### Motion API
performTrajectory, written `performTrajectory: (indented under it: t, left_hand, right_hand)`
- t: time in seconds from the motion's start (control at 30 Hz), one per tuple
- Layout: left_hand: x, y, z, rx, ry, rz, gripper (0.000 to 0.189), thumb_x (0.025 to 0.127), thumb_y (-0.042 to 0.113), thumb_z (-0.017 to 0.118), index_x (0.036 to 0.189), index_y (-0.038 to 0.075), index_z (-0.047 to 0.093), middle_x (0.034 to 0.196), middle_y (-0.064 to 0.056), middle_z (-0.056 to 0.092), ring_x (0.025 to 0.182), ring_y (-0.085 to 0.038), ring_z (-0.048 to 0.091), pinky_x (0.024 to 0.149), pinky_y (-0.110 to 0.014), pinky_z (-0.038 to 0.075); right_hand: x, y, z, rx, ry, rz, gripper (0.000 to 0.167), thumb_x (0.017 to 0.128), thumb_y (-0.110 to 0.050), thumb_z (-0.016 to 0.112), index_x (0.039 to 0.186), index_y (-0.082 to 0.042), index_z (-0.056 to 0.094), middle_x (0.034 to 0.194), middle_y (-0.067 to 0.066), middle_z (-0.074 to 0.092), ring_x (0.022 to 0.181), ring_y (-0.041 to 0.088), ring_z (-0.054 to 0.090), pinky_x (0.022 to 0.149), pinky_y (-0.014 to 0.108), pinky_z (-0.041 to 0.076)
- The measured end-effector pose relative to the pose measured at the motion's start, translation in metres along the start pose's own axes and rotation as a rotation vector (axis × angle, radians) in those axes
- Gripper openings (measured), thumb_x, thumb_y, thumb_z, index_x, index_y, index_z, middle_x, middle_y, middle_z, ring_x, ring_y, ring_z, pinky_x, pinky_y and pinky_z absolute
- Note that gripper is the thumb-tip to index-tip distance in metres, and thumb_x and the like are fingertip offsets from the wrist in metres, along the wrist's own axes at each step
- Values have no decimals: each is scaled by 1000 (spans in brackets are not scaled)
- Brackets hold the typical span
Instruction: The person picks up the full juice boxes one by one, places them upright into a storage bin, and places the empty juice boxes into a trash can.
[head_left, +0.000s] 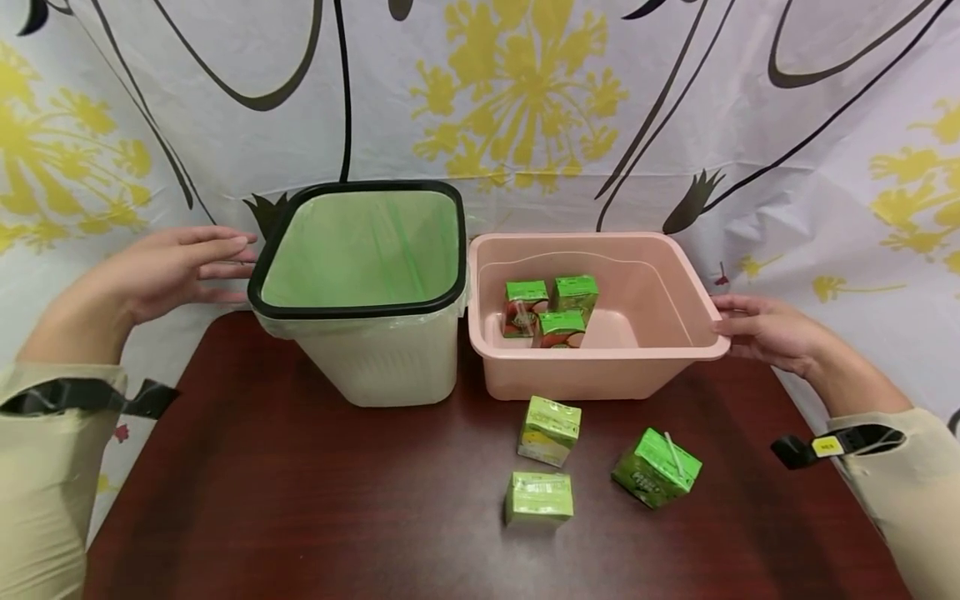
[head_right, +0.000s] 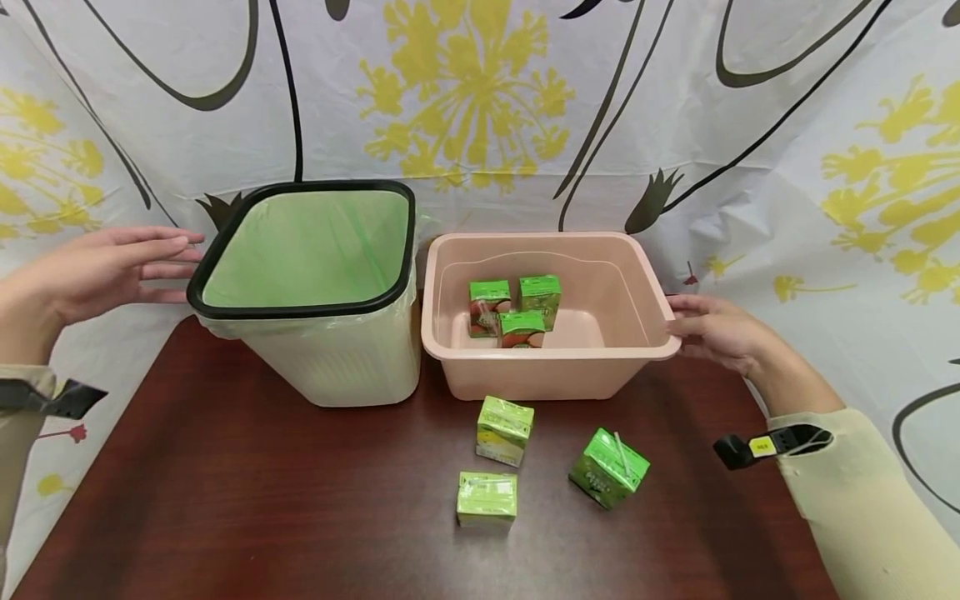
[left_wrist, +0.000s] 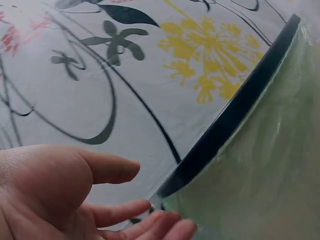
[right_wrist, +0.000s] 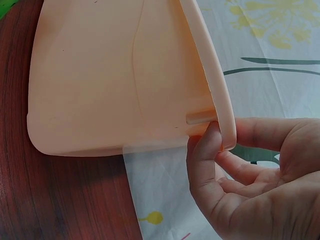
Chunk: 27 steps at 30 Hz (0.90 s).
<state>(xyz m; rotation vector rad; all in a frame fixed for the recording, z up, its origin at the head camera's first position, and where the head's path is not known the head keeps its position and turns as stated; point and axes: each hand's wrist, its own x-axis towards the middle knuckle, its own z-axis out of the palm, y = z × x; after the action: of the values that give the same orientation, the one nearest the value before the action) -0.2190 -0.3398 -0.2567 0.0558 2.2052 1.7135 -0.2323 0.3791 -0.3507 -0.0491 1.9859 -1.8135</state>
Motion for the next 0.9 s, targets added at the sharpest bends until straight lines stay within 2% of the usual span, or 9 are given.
performTrajectory:
  t: [0.13, 0.23, 0.33, 0.4, 0.47, 0.57, 0.7, 0.83, 0.9]
  left_hand:
    - [13, 14, 9, 208, -21, -99, 60, 109, 38, 43, 155, 3, 27, 110, 19, 62, 99, 5, 63, 85, -30, 57]
    - [17, 20, 13, 284, -19, -122, 72, 110, 40, 42, 158, -6, 15, 133, 2, 56, 100, 5, 60, 85, -29, 56]
    - [18, 23, 15, 320, -9, -142, 71, 110, 37, 42, 160, -5, 12, 156, -19, 31, 124, -12, 53, 84, -26, 55]
    - [18, 22, 15, 311, -8, -147, 69, 111, 33, 42, 160, -4, 11, 160, -21, 22, 132, -21, 46, 85, -24, 55]
    - [18, 20, 15, 289, -18, -145, 69, 111, 29, 43, 160, -4, 9, 154, -17, 32, 130, -19, 48, 85, -24, 54]
    - [19, 17, 14, 238, -24, -135, 68, 111, 27, 43, 160, -5, 9, 129, 5, 54, 107, 0, 58, 86, -24, 55]
    - [22, 16, 15, 168, -23, -135, 63, 110, 24, 45, 158, -2, 13, 103, 22, 59, 96, 5, 60, 85, -25, 55]
    - [25, 15, 16, 127, -18, -137, 53, 110, 23, 46, 153, 3, 22, 102, 21, 61, 96, 3, 61, 84, -25, 55]
    - [25, 15, 16, 118, -17, -134, 51, 110, 23, 46, 152, 5, 24, 102, 21, 60, 95, 3, 61, 84, -24, 55]
  right_hand:
    - [0, -1, 1, 4, -7, 1, 38, 102, 9, 47, 109, -22, 69, 102, 1, 71, 89, 16, 70, 74, 28, 59]
    - [1, -1, 2, 12, -14, -2, 38, 102, 9, 46, 110, -20, 69, 103, 2, 72, 89, 17, 71, 74, 29, 60]
    - [1, -2, 3, 20, -17, -3, 39, 102, 9, 46, 110, -20, 69, 103, 2, 72, 89, 17, 71, 74, 29, 60]
    - [1, -3, 3, 23, -18, -4, 39, 102, 9, 46, 110, -20, 70, 102, 2, 72, 89, 16, 71, 74, 29, 59]
    - [1, -3, 2, 22, -21, -6, 39, 102, 10, 46, 110, -20, 69, 102, 2, 72, 89, 16, 71, 74, 29, 59]
    - [1, -3, 2, 6, -21, -9, 39, 102, 10, 46, 109, -21, 69, 102, 2, 72, 89, 15, 71, 74, 28, 59]
    - [1, -4, 5, -53, -4, -14, 39, 102, 9, 46, 108, -22, 69, 100, 1, 70, 87, 14, 70, 72, 27, 59]
    - [-3, -7, 14, -291, 78, -36, 25, 103, 1, 50, 124, -7, 62, 94, -9, 67, 81, 7, 67, 69, 24, 58]
    - [-6, -10, 21, -455, 145, -62, 34, 104, -5, 53, 135, 7, 51, 95, -8, 66, 78, 2, 64, 67, 23, 57]
